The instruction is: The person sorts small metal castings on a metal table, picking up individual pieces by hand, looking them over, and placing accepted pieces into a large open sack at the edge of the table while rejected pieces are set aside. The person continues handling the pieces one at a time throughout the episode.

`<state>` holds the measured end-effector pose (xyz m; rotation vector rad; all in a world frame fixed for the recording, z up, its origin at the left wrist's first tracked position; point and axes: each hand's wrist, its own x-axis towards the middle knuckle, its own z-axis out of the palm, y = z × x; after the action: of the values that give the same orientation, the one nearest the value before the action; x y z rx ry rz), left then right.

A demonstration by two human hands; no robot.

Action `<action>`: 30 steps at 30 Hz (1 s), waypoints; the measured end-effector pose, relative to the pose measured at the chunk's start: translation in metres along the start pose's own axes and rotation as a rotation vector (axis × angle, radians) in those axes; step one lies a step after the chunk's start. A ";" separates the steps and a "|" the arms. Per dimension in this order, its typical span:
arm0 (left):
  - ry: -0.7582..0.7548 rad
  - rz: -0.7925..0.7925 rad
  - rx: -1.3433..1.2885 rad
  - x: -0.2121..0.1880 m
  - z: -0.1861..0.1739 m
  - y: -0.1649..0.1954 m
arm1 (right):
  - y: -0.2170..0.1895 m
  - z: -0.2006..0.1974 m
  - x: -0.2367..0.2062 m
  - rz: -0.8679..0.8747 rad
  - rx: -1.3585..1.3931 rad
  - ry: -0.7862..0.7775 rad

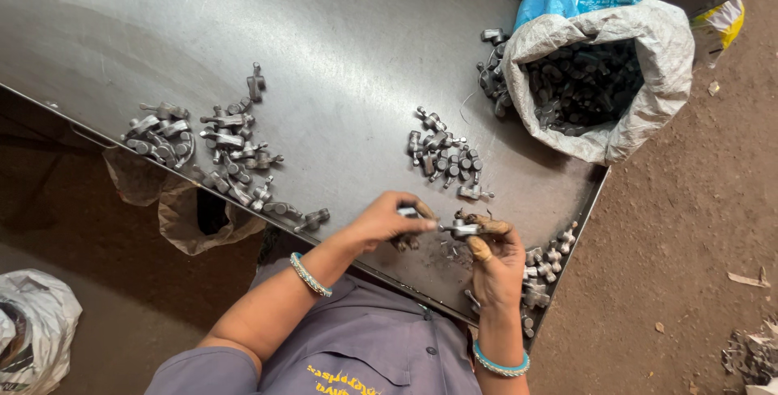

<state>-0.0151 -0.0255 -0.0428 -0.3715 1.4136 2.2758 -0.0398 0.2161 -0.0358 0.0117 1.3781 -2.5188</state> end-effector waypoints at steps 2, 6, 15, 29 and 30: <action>-0.080 0.005 0.085 0.004 0.007 -0.007 | -0.001 -0.010 -0.001 0.072 0.085 0.031; -0.176 0.031 0.013 0.011 0.016 -0.021 | 0.001 -0.017 -0.002 0.170 0.147 0.096; -0.195 -0.200 -0.203 0.022 0.014 -0.032 | 0.024 -0.031 0.001 0.288 -0.042 0.141; -0.146 -0.228 -0.456 0.019 0.004 -0.024 | -0.030 0.047 0.006 -0.151 -0.880 -0.187; -0.133 -0.225 -0.500 0.019 0.003 -0.023 | -0.035 0.056 0.015 -0.262 -1.073 -0.203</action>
<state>-0.0199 -0.0095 -0.0677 -0.4908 0.6861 2.3881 -0.0561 0.1845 0.0215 -0.6314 2.5292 -1.5518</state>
